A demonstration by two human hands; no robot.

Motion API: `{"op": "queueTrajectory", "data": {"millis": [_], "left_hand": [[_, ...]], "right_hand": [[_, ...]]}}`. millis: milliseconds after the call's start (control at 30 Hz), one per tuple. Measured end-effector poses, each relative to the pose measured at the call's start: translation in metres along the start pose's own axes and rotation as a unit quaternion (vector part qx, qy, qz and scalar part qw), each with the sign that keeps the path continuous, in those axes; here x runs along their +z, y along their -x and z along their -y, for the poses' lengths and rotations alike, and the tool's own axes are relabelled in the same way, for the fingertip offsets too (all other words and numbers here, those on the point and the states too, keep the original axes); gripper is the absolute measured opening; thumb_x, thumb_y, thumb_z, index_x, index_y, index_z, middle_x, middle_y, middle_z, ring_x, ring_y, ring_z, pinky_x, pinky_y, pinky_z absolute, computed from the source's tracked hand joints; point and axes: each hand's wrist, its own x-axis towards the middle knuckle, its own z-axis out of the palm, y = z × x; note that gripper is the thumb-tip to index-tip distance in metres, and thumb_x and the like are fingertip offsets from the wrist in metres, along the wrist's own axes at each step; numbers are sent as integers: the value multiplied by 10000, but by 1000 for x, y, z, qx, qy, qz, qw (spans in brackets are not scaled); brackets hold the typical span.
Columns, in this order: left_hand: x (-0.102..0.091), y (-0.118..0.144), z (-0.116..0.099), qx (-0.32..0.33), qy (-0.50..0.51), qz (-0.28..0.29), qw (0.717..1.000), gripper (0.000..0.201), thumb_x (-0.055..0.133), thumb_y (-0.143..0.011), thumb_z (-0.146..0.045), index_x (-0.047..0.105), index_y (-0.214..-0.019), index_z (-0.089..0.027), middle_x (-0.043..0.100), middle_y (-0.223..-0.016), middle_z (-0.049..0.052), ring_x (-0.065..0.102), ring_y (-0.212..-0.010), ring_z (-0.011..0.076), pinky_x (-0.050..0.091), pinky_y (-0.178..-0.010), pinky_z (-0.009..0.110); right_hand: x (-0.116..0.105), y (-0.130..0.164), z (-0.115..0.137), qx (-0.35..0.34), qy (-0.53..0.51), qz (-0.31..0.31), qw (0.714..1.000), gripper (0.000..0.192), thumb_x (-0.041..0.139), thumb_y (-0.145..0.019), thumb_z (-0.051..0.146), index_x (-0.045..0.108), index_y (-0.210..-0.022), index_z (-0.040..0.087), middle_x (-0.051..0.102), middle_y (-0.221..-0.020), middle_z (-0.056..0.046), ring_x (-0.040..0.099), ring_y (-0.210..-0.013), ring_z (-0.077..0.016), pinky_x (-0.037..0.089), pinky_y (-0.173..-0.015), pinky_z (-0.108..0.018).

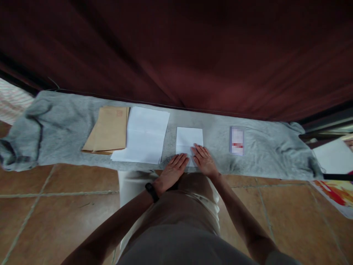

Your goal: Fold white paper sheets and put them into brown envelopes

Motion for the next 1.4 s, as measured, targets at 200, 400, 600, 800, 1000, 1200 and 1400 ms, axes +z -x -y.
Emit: {"op": "queueTrajectory", "data": {"millis": [200, 400, 600, 800, 1000, 1200, 1400], "left_hand": [[-2, -2, 2, 2, -4, -8, 1000, 509, 449, -960, -108, 486, -1467, -144, 489, -1563, 136, 412, -1481, 233, 353, -1228, 422], [-13, -4, 4, -1, 17, -21, 1000, 427, 461, -993, -189, 551, -1409, -159, 551, -1512, 124, 493, -1420, 222, 358, -1219, 411], [-12, -23, -2, -31, 47, -55, 997, 439, 390, -1042, -270, 533, -1431, -127, 525, -1536, 123, 468, -1438, 221, 380, -1202, 401], [-1, -57, -10, -41, 46, -72, 995, 549, 388, -1049, -397, 434, -1509, -100, 422, -1602, 168, 344, -1516, 265, 288, -1247, 484], [11, -57, 2, -65, 32, -77, 994, 609, 377, -1044, -450, 389, -1542, -102, 409, -1605, 181, 320, -1528, 276, 271, -1248, 511], [9, -44, 11, -91, 6, -74, 993, 638, 381, -1037, -465, 371, -1555, -93, 403, -1609, 175, 331, -1523, 281, 281, -1249, 490], [3, -30, 19, -103, 2, -66, 992, 657, 361, -1042, -476, 387, -1528, -34, 405, -1596, 218, 343, -1516, 300, 314, -1235, 500]], "right_hand": [[-4, 17, -2, 11, 5, -14, 1000, 493, 401, -1058, 322, 471, -1528, 192, 417, -1608, -104, 389, -1491, -272, 321, -1239, -515], [-12, 28, 13, -19, 10, 15, 1000, 537, 491, -1030, 408, 485, -1514, 177, 404, -1614, -127, 386, -1490, -293, 282, -1251, -537], [-12, 32, 22, -43, 11, 21, 999, 577, 515, -1022, 440, 454, -1530, 173, 393, -1617, -147, 373, -1495, -303, 306, -1233, -544], [-9, 33, 21, -52, 7, 0, 999, 517, 548, -1011, 408, 526, -1467, 165, 477, -1559, -171, 409, -1474, -310, 338, -1209, -559], [-12, 31, 23, -42, 4, 3, 999, 536, 532, -1018, 446, 503, -1491, 195, 439, -1591, -145, 395, -1482, -302, 331, -1217, -545], [-12, 31, 23, -37, 8, 8, 999, 555, 508, -1029, 452, 469, -1521, 196, 412, -1610, -135, 392, -1483, -295, 308, -1230, -533], [-10, 32, 23, -33, 5, 3, 999, 564, 521, -1024, 453, 456, -1531, 215, 410, -1612, -123, 405, -1475, -283, 312, -1230, -525]]}}
